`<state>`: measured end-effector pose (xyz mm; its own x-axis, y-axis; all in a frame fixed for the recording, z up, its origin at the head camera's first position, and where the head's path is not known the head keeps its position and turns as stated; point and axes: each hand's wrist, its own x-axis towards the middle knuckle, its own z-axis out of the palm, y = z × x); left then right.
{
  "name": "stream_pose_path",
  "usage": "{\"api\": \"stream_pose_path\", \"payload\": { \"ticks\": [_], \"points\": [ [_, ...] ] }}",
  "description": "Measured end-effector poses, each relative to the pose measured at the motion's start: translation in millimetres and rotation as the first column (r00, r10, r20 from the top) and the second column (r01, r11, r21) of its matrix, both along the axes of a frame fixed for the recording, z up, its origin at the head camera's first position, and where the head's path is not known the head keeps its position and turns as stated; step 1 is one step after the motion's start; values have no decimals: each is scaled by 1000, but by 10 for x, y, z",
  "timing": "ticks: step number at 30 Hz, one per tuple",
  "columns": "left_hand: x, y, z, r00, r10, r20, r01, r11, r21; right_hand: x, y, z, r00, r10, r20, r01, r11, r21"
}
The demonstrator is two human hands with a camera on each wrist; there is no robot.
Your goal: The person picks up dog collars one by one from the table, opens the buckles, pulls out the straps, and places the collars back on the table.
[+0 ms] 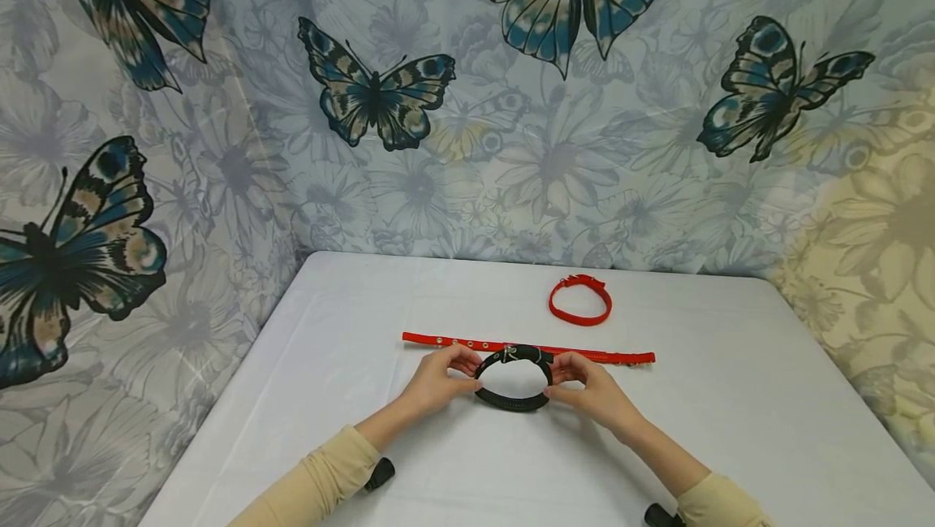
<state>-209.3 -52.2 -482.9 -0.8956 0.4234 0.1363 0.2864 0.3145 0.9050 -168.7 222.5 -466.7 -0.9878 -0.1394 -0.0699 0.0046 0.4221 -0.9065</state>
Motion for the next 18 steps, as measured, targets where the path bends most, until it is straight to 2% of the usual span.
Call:
{"api": "stream_pose_path", "payload": {
  "ticks": [10,18],
  "points": [
    [0,-15,4,999,-19,-30,19,1000,-1,1,-7,-25,1000,-7,21,7,1000,4],
    [-28,-23,67,999,-29,-39,29,1000,-7,-2,-26,-13,1000,-16,24,15,1000,14]
  ]
}}
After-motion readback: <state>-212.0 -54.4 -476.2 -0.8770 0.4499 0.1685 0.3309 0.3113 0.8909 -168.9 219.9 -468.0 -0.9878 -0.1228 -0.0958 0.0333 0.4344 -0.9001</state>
